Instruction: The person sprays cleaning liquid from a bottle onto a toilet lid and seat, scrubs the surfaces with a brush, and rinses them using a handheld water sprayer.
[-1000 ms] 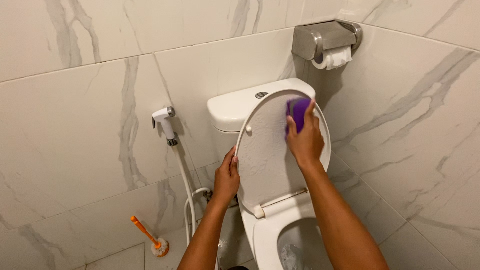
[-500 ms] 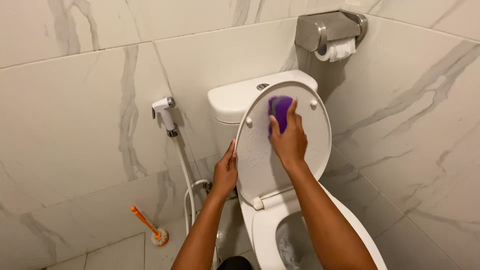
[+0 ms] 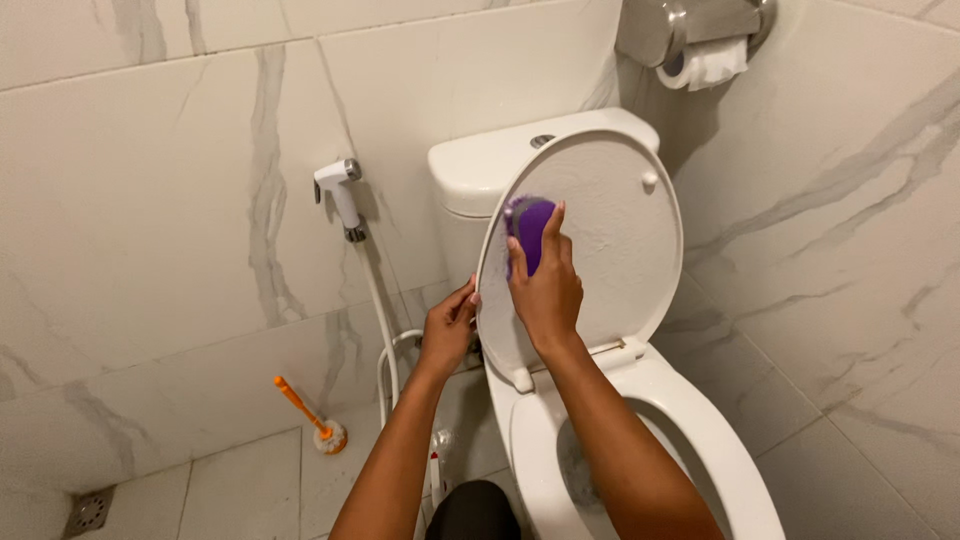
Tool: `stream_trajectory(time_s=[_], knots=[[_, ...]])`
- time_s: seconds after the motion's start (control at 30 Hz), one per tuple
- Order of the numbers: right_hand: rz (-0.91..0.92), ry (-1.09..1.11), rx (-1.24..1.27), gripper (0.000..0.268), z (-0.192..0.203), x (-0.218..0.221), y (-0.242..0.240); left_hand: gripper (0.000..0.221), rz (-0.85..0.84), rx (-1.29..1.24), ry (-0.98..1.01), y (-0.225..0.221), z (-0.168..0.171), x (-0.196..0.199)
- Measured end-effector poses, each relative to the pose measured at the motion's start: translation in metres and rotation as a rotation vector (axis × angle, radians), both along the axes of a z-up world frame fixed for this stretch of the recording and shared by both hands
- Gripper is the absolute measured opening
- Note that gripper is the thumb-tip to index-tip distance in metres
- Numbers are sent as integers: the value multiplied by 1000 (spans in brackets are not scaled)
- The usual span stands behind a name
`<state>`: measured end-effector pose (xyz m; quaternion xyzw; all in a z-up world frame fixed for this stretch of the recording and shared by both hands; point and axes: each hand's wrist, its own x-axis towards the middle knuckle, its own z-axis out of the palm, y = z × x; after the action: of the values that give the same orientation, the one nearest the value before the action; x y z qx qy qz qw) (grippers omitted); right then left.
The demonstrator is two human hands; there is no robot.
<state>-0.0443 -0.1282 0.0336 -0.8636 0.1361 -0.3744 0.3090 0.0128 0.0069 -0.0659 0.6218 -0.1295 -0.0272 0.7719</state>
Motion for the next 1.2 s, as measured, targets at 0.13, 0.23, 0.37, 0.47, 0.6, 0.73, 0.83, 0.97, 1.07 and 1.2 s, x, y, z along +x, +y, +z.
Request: stream_trajectory(time_s=[0.13, 0.23, 0.37, 0.47, 0.6, 0.73, 0.83, 0.97, 1.07, 1.2], knots=[[51, -1, -47, 78, -24, -5, 14, 39, -23, 90, -96, 3, 3, -1], [48, 66, -141, 77, -66, -16, 23, 39, -12, 147, -165, 6, -7, -1], [37, 59, -109, 77, -68, -18, 3, 32, -23, 102, -50, 7, -26, 6], [-2, -75, -186, 76, -37, -10, -3, 33, -28, 79, 15, 10, -15, -10], [24, -112, -263, 74, -49, -6, 8, 33, -30, 43, 69, 10, -11, -18], [27, -52, -437, 73, -104, -21, -9, 30, -48, -54, 169, 14, -27, -16], [48, -35, -320, 74, -97, -28, -20, 31, -67, -95, 253, 11, -72, -3], [22, -95, -237, 74, -86, -5, -20, 35, -74, -193, 344, 14, -52, -24], [44, -95, -421, 73, -89, -15, -9, 43, -72, -301, 356, 12, -54, -24], [79, -55, -599, 62, -156, -28, -19, 48, -55, -385, 375, 13, -59, -32]])
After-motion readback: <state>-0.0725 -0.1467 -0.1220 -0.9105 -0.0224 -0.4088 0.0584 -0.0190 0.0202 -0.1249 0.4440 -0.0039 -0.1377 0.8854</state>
